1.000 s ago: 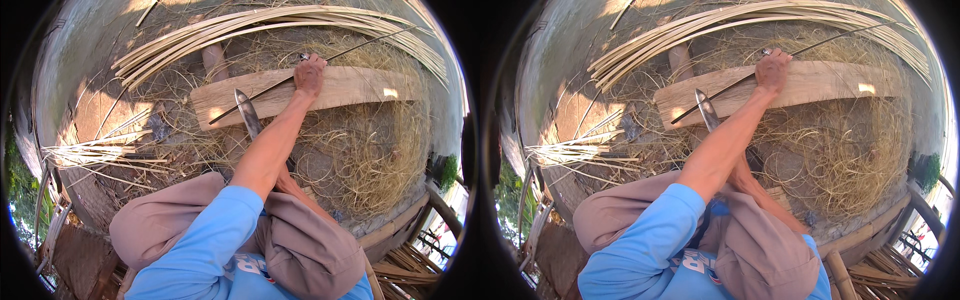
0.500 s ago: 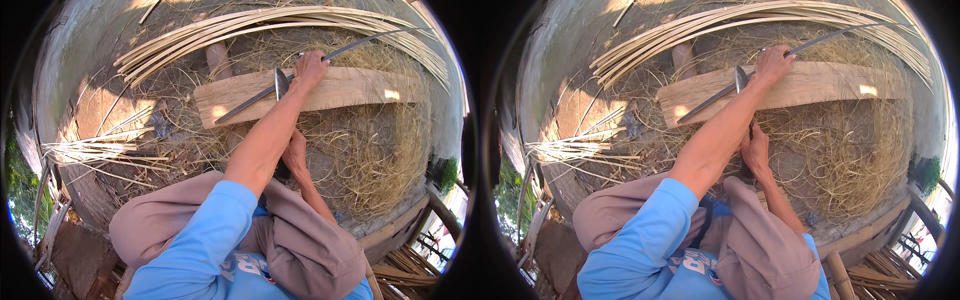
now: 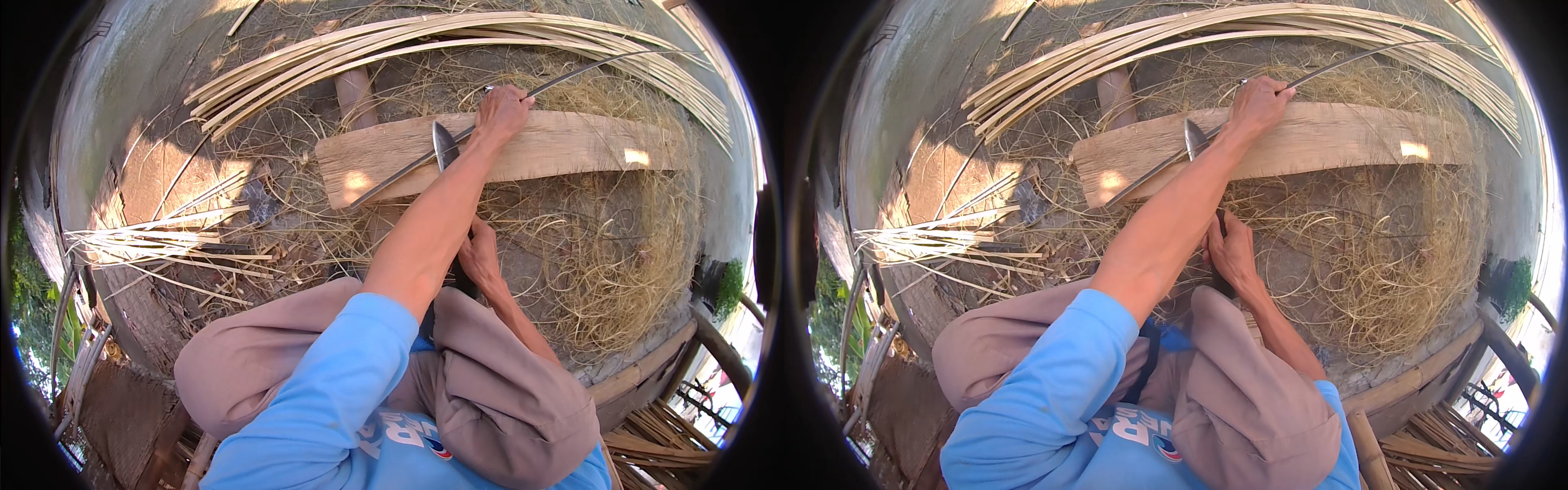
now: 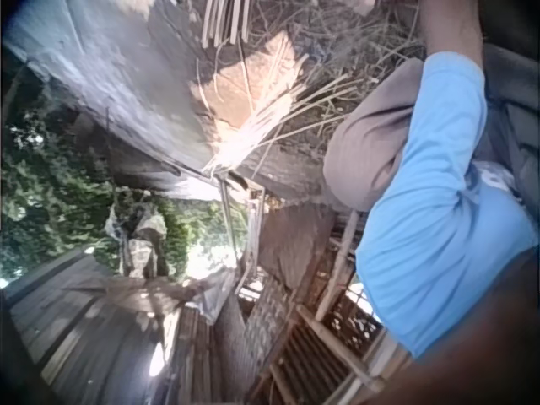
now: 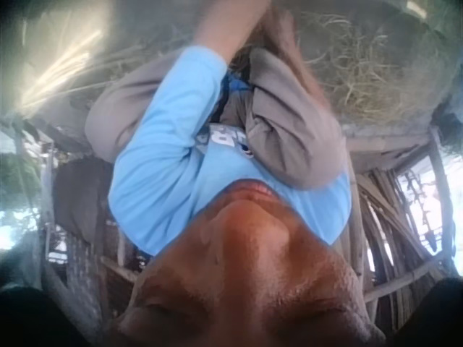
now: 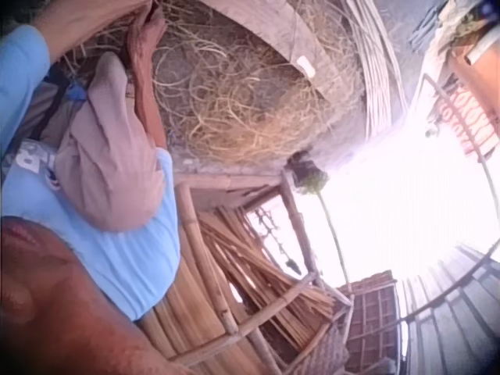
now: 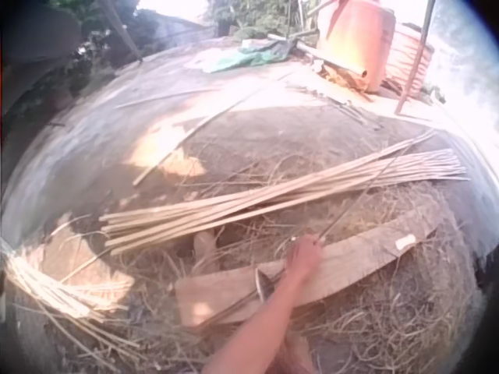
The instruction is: The person sits on the ground and uses a knife to split long bamboo strips into thinner pieces on a wooden board. The person repeatedly picks up strips, splits them, and places the finished pieces aside.
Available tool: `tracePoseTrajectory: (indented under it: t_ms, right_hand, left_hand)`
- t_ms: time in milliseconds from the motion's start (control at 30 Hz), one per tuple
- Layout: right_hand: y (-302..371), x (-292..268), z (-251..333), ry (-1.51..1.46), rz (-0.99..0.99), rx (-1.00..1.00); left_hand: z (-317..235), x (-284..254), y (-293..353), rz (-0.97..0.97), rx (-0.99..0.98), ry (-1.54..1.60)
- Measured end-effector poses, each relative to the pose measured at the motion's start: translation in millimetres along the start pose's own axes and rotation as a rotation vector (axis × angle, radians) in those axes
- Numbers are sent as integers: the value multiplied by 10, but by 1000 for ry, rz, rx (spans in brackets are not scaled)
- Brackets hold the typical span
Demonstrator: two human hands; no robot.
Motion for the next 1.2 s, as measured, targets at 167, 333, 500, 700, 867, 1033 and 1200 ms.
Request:
tracePoseTrajectory:
  t_ms: [167,333,500,700,867,1033,1200]
  right_hand:
    - [436,510,239,272,20,-502]
    - [69,262,-46,99,84,-182]
    - [2,164,-11,-9,-22,-177]
    - [451,588,134,185,77,-441]
    - [12,251,239,-135,-42,-266]
    - [-31,211,336,-655,73,-52]
    - [179,86,177,-735,208,6]
  left_hand:
    - [-40,78,-47,129,-91,12]
    - [4,88,13,115,-136,58]
    - [3,66,-18,105,-110,30]
    - [-146,104,98,92,3,-14]
    - [-208,267,328,-120,-4,-53]
    - [-769,280,449,193,94,-77]
    - [-1691,-1106,484,1057,86,-3]
Point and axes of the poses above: each hand's wrist, its own y-axis away from the middle knuckle, its own x-axis out of the palm, z = x × y, the point moved 9 cm from there along -y, towards the middle knuckle, and after that the axes turned 13 degrees about x, right-handed, at the moved point
